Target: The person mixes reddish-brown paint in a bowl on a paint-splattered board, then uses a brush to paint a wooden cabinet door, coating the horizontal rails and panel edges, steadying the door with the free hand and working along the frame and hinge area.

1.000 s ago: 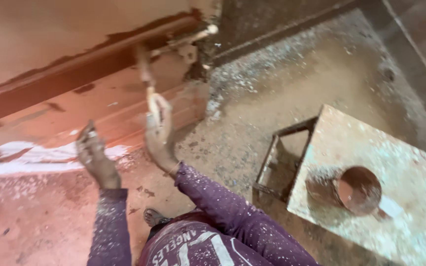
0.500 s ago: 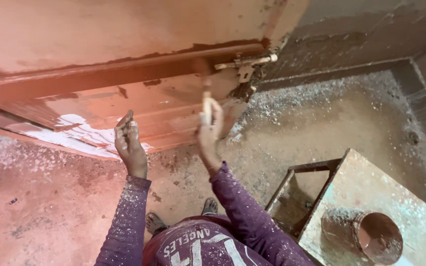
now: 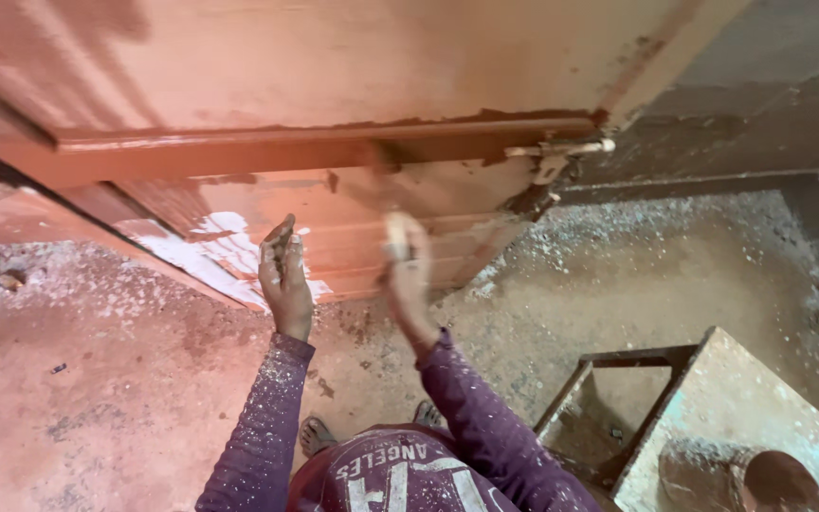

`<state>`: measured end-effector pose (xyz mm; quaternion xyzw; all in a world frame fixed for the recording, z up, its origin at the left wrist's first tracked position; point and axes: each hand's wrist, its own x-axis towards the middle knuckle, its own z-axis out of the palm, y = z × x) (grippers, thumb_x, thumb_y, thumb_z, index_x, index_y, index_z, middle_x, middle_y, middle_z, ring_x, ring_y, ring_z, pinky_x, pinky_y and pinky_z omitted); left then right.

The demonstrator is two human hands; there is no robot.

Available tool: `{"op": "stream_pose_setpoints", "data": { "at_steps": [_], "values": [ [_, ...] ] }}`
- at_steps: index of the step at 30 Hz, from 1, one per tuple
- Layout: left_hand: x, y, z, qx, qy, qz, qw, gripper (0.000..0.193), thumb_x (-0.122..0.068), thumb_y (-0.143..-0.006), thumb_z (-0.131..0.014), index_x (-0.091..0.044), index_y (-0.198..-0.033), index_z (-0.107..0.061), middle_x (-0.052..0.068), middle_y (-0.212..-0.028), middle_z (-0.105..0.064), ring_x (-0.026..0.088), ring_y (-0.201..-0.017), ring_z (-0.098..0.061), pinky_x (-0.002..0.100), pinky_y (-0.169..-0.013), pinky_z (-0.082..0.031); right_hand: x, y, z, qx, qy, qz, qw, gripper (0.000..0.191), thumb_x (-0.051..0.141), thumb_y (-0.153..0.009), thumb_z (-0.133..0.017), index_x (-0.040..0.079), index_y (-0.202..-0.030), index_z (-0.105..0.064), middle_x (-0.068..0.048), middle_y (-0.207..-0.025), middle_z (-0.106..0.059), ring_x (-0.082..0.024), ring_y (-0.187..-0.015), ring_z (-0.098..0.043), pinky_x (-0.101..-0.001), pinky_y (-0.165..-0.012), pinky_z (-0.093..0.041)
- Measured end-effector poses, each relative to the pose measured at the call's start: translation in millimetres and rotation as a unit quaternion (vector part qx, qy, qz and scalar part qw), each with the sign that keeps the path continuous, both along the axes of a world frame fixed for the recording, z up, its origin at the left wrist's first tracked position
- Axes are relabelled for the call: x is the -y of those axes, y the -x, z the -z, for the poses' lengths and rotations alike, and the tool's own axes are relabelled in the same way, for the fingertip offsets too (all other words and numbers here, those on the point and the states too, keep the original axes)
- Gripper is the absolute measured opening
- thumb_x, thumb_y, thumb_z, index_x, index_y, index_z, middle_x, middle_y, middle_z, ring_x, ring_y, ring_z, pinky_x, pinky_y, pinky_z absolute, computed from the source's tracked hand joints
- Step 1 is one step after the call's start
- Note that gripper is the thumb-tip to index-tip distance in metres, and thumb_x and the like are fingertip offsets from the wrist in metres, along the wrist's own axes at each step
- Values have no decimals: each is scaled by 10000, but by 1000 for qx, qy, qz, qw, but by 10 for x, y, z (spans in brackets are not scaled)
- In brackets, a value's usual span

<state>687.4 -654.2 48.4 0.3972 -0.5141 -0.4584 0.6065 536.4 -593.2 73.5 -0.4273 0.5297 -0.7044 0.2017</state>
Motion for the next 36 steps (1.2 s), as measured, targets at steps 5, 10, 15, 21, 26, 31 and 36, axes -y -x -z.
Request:
{"op": "stream_pose_setpoints", "data": {
  "at_steps": [5,10,15,21,26,31,36],
  "values": [
    [203,-521,17,-50,-11,7,999,287,-125,-1069,-546,-3,-1329,-554,104,-1440,-609,158,-1308,-565,311,-1116,-451,101,-259,1,186,-14,93,978,436,140,-1076,-532,164,-1502,-443,-12,-976,-540,-28,-609,-445,-184,-472,-415],
    [294,-988,-8,-48,0,14,999,296,-101,-1071,-537,-8,-1352,-540,107,-1455,-594,173,-1350,-540,333,-1171,-416,408,-1203,-113,214,-109,3,971,436,188,-1042,-504,217,-1472,-434,30,-861,-529,-31,-543,-441,-198,-390,-386],
    [425,-1406,-74,-40,-5,13,999,288,-76,-1063,-538,-11,-1343,-552,109,-1467,-594,183,-1367,-540,347,-1179,-399,595,-2030,-205,202,-167,-111,959,408,172,-1029,-552,171,-1433,-490,36,-728,-511,-51,-513,-442,-214,-388,-376],
    [559,-1761,-76,-73,21,26,997,297,-63,-1064,-536,-11,-1357,-547,114,-1469,-590,185,-1368,-541,342,-1192,-401,502,-1862,-129,209,-129,9,969,439,167,-1015,-531,193,-1450,-480,53,-851,-541,-24,-571,-460,-195,-447,-419],
    [543,-2082,-80,-78,15,18,997,313,-80,-1060,-561,-18,-1367,-535,105,-1447,-607,183,-1358,-551,330,-1163,-409,549,-1965,-87,219,-37,107,969,367,206,-1054,-527,165,-1417,-484,32,-954,-565,-22,-577,-438,-198,-445,-377],
    [516,-2307,-105,-51,-47,25,997,344,-118,-1040,-576,-30,-1373,-575,94,-1361,-650,152,-1190,-592,299,-1018,-462,743,-2757,-107,218,-209,-19,953,373,184,-1050,-532,135,-1417,-490,-35,-816,-492,-72,-544,-445,-246,-423,-397],
    [489,-2328,-165,-4,-173,83,981,274,-191,-1008,-637,3,-1199,-664,95,-1108,-727,117,-930,-679,256,-830,-564,632,-3261,-87,95,-84,-107,986,401,41,-1049,-470,42,-1450,-463,-83,-1243,-607,-127,-1063,-596,-275,-876,-522]
  ]
}}
